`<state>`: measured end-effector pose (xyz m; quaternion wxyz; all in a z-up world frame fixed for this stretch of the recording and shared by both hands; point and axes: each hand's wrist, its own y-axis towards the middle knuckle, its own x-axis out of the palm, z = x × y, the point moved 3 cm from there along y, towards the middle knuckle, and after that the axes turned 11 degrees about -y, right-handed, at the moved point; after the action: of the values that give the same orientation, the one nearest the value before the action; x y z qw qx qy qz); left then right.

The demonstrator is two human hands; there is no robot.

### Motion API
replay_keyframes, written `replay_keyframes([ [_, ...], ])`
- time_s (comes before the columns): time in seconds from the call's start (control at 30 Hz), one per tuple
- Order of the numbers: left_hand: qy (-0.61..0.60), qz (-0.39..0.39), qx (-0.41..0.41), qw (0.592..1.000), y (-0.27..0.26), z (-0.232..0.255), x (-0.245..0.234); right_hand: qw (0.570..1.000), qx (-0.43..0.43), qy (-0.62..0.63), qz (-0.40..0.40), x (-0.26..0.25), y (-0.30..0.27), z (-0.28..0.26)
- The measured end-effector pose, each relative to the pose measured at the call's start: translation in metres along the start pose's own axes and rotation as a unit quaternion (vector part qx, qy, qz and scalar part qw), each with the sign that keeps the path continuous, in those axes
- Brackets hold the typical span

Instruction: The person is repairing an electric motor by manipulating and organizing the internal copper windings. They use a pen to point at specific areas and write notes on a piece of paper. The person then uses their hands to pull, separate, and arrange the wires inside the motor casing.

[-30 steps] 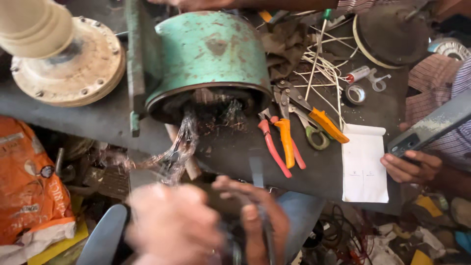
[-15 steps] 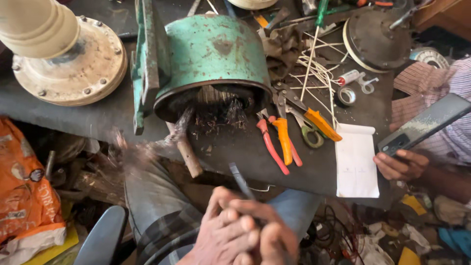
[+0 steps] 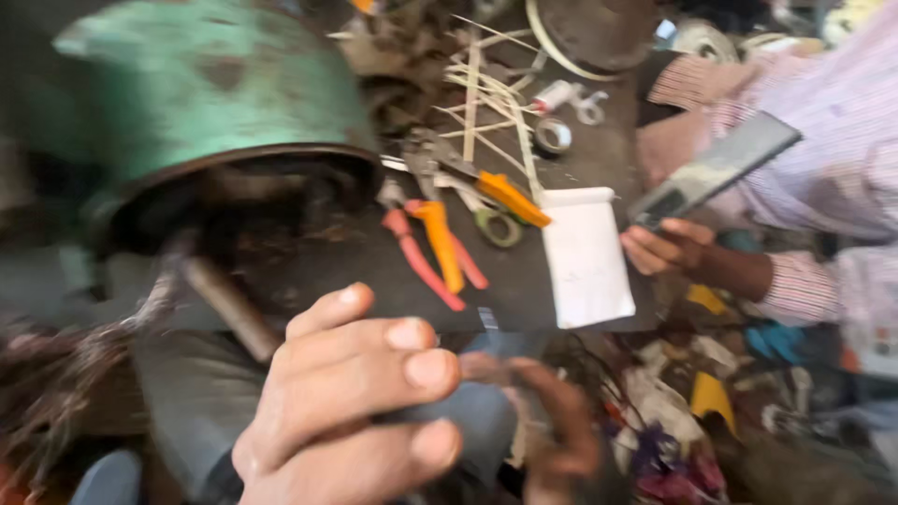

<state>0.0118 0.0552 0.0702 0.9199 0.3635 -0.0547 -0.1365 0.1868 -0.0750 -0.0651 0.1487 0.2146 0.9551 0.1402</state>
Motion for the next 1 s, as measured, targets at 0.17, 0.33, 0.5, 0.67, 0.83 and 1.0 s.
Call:
replay_keyframes([
  [0.17,-0.026,-0.187,-0.064,0.980,-0.010,-0.052,0.040,0.970,0.077,-0.173,0.152,-0.080,0.022,-0.002],
  [0.33,0.032,-0.289,-0.085,0.953,-0.028,-0.094,0.107,0.869,0.086,-0.471,0.128,-0.102,0.051,0.018],
  [0.5,0.072,-0.301,-0.101,0.946,-0.035,-0.116,0.135,0.873,0.052,-0.465,0.137,-0.091,0.058,0.035],
  [0.67,0.123,-0.297,-0.095,0.942,-0.044,-0.124,0.143,0.917,0.047,-0.361,0.163,-0.093,0.057,0.034],
  [0.83,0.101,-0.275,-0.049,0.955,-0.054,-0.128,0.147,0.974,0.011,-0.111,0.196,-0.094,0.064,0.028],
  [1.0,0.124,-0.258,-0.038,0.957,-0.056,-0.128,0.157,0.970,0.065,-0.150,0.182,-0.088,0.060,0.035],
])
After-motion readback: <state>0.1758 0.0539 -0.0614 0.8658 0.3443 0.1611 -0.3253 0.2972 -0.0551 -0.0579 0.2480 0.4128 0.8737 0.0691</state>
